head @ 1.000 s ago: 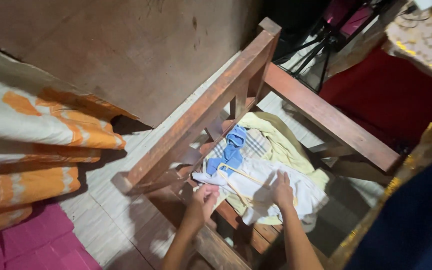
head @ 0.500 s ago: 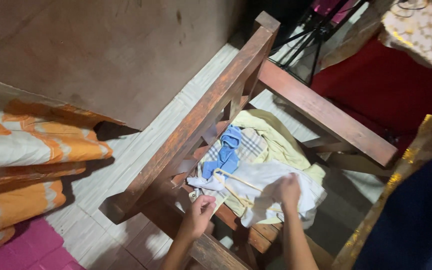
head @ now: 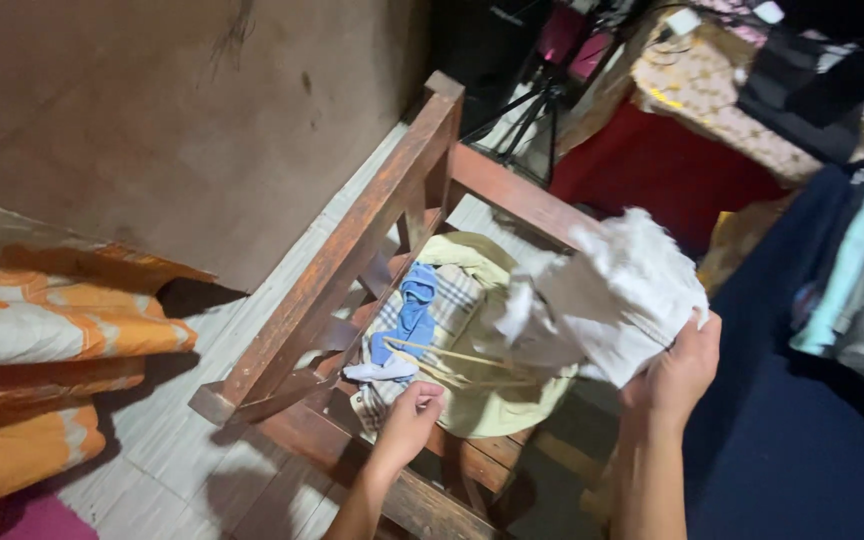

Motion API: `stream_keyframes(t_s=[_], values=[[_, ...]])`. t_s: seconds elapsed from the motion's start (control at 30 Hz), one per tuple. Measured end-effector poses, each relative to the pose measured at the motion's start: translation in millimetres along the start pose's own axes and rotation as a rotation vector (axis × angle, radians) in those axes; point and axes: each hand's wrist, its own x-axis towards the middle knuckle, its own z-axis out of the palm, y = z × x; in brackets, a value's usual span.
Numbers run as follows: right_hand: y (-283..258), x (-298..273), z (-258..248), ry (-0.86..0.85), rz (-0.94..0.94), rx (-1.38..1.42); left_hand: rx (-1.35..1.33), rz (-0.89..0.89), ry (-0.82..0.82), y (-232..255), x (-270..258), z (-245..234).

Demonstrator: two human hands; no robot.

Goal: The person folds a light blue shirt, a grey shirt, a pair of denim shorts, and a pair of white shorts by hand on a table.

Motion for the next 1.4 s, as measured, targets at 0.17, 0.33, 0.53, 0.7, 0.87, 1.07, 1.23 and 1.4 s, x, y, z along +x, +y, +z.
stream_keyframes(t_s=[0.17,0.33,0.53,0.7,0.87,1.07,1.23,1.4], values=[[-71,-26,15,-0.082,0.237,0.226,-0.149,-0.228,-0.146,75,-2,24],[-86,-41,-42,-0.134,0.248,0.446,-0.488,-0.44,-0.253,134,-8,50],[-84,-80,-108,-0.229,0.479,0.363,-1.239,-0.363,-0.496,77,25,92],[-66,-83,-157,-0.312,0.69,0.018,-1.047,-0.241,-0.571,114,1,139],[-105,-71,-191,-0.217,0.517,0.135,-0.86,-0.108,-0.638,241,-63,207],[-175,-43,-290,-0.195,0.277,0.457,-0.612,0.022,-0.68,289,-118,311],[-250,-5,-396,-0.151,0.196,0.466,-0.629,0.012,-0.685,282,-146,365],[-316,22,-458,-0.121,0.062,0.261,-0.481,-0.003,-0.453,272,-163,401]])
